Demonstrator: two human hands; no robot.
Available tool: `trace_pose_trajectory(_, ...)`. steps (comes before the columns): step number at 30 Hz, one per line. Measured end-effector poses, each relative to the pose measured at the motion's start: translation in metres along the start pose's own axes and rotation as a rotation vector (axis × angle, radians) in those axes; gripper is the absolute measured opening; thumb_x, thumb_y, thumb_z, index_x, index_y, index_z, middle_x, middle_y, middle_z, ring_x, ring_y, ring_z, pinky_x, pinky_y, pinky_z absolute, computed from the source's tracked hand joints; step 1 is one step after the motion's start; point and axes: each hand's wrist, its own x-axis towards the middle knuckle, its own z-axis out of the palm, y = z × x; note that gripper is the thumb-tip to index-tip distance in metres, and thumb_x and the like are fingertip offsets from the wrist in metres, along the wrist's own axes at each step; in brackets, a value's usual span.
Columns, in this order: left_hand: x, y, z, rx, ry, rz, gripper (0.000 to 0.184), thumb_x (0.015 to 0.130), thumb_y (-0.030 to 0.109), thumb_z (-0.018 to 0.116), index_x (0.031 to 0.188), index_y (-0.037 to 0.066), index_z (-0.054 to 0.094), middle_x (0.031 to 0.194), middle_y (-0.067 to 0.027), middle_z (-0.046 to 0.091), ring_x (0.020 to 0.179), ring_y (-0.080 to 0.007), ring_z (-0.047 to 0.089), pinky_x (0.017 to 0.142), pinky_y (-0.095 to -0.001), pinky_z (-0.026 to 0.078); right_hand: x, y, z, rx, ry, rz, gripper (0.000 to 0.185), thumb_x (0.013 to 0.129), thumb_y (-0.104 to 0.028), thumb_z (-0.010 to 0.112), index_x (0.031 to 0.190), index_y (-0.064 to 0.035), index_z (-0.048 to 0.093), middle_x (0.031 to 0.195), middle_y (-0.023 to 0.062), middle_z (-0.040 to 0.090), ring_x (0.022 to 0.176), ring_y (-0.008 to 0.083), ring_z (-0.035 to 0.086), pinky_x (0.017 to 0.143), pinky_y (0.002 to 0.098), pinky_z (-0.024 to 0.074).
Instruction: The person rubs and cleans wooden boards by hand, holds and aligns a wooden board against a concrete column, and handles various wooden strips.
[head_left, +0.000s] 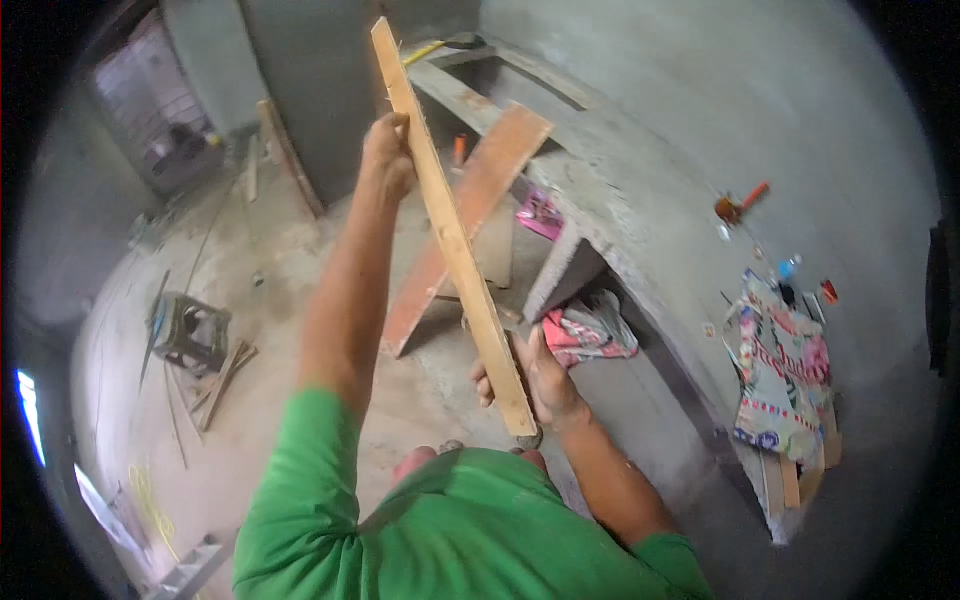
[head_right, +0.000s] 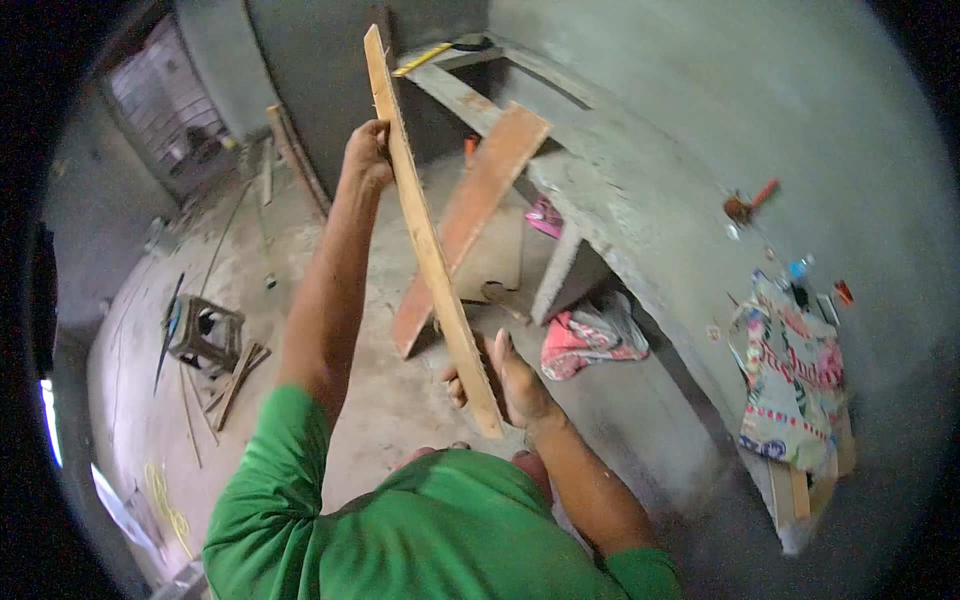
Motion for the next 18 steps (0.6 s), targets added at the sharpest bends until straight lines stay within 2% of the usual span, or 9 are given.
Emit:
trace_pose_trajectory(3, -0.021, -0.100, 0.038, -0.126, -0.316, -0.041, 0.031, 0.095, 0.039, 0.050, 0.093, 0.008, 0.059, 0.068, -0.0046, 0.054, 0.058, -0.0186, 0.051, 0.054, -0.0332, 0.042, -0.023, 0.006, -0.049, 0.210, 0.253, 0.034, 0.069, 0.095, -0.059, 0.050, 0.141, -0.0073, 0.044, 0.090, 0.0102, 0.062, 0.068, 0.0134, 0.060, 0.059, 0.0266, 0.0511)
trace_pose_trajectory(5, -0.047, -0.164, 0.076, -0.143, -0.299, -0.152, 0.044, 0.096, 0.049, 0.050, 0.100, 0.006, 0.060, 0.072, -0.0061, 0.055, 0.059, -0.0198, 0.051, 0.056, -0.0329, 0.044, -0.050, 0.001, -0.092, -0.078, 0.355, 0.041, 0.071, 0.093, -0.056, 0.054, 0.138, -0.0027, 0.044, 0.076, 0.0054, 0.057, 0.066, 0.0134, 0.057, 0.054, 0.0266, 0.0460)
trace_pose_trajectory(6, -0.052, -0.195, 0.100, -0.161, -0.326, -0.177, 0.044, 0.096, 0.049, 0.050, 0.100, 0.006, 0.060, 0.072, -0.0061, 0.055, 0.059, -0.0198, 0.051, 0.056, -0.0329, 0.044, -0.068, -0.008, -0.114, -0.061, 0.396, -0.013, 0.058, 0.095, -0.043, 0.060, 0.134, -0.0015, 0.048, 0.075, 0.0032, 0.058, 0.069, 0.0104, 0.055, 0.058, 0.0262, 0.0461)
trace_pose_trajectory(7, -0.058, -0.229, 0.113, -0.253, -0.371, -0.203, 0.048, 0.096, 0.050, 0.049, 0.105, 0.004, 0.060, 0.078, -0.0083, 0.058, 0.062, -0.0215, 0.055, 0.059, -0.0340, 0.048, -0.086, -0.013, -0.124, -0.059, 0.431, -0.018, 0.058, 0.095, -0.043, 0.060, 0.134, -0.0015, 0.048, 0.075, 0.0032, 0.058, 0.069, 0.0104, 0.055, 0.058, 0.0262, 0.0461)
trace_pose_trajectory(9, -0.059, -0.268, 0.138, -0.317, -0.430, -0.243, 0.051, 0.097, 0.051, 0.047, 0.109, 0.003, 0.060, 0.083, -0.0105, 0.061, 0.066, -0.0231, 0.058, 0.062, -0.0352, 0.051, -0.104, -0.017, -0.143, -0.838, 0.793, -0.181, 0.047, 0.095, -0.025, 0.059, 0.133, 0.0013, 0.049, 0.084, 0.0038, 0.062, 0.077, 0.0077, 0.056, 0.067, 0.0239, 0.0466)
trace_pose_trajectory(10, -0.061, -0.282, 0.152, -0.286, -0.469, -0.256, 0.050, 0.099, 0.048, 0.046, 0.112, 0.001, 0.059, 0.088, -0.0126, 0.063, 0.072, -0.0248, 0.061, 0.067, -0.0374, 0.053, -0.112, -0.036, -0.131, -0.816, 0.851, -0.226, 0.039, 0.093, -0.026, 0.061, 0.120, 0.0015, 0.056, 0.094, 0.0103, 0.067, 0.090, 0.0173, 0.062, 0.080, 0.0322, 0.0491)
trace_pose_trajectory(13, -0.035, -0.328, 0.177, -0.285, -0.660, -0.360, 0.042, 0.102, 0.035, 0.042, 0.114, -0.003, 0.057, 0.095, -0.0167, 0.065, 0.084, -0.0288, 0.066, 0.076, -0.0423, 0.057, -0.126, -0.090, -0.116, -0.754, 0.727, -0.245, 0.036, 0.092, -0.011, 0.054, 0.125, 0.0052, 0.054, 0.101, 0.0066, 0.065, 0.093, 0.0083, 0.056, 0.083, 0.0251, 0.0462)
trace_pose_trajectory(15, -0.020, -0.347, 0.198, -0.435, -0.733, -0.475, 0.036, 0.101, 0.027, 0.043, 0.112, -0.004, 0.058, 0.094, -0.0179, 0.066, 0.082, -0.0294, 0.067, 0.074, -0.0419, 0.059, -0.127, -0.120, -0.115, -0.711, 0.717, -0.266, 0.034, 0.091, -0.014, 0.055, 0.119, 0.0048, 0.056, 0.098, 0.0082, 0.065, 0.089, 0.0113, 0.057, 0.080, 0.0280, 0.0475)
trace_pose_trajectory(18, -0.006, -0.352, 0.226, -0.316, -0.610, -0.457, 0.029, 0.099, 0.017, 0.043, 0.107, -0.006, 0.060, 0.091, -0.0186, 0.067, 0.076, -0.0272, 0.068, 0.068, -0.0381, 0.060, -0.125, -0.162, -0.115, -0.667, 0.676, -0.315, 0.032, 0.089, -0.015, 0.054, 0.114, 0.0050, 0.058, 0.093, 0.0093, 0.064, 0.084, 0.0137, 0.058, 0.076, 0.0305, 0.0485)
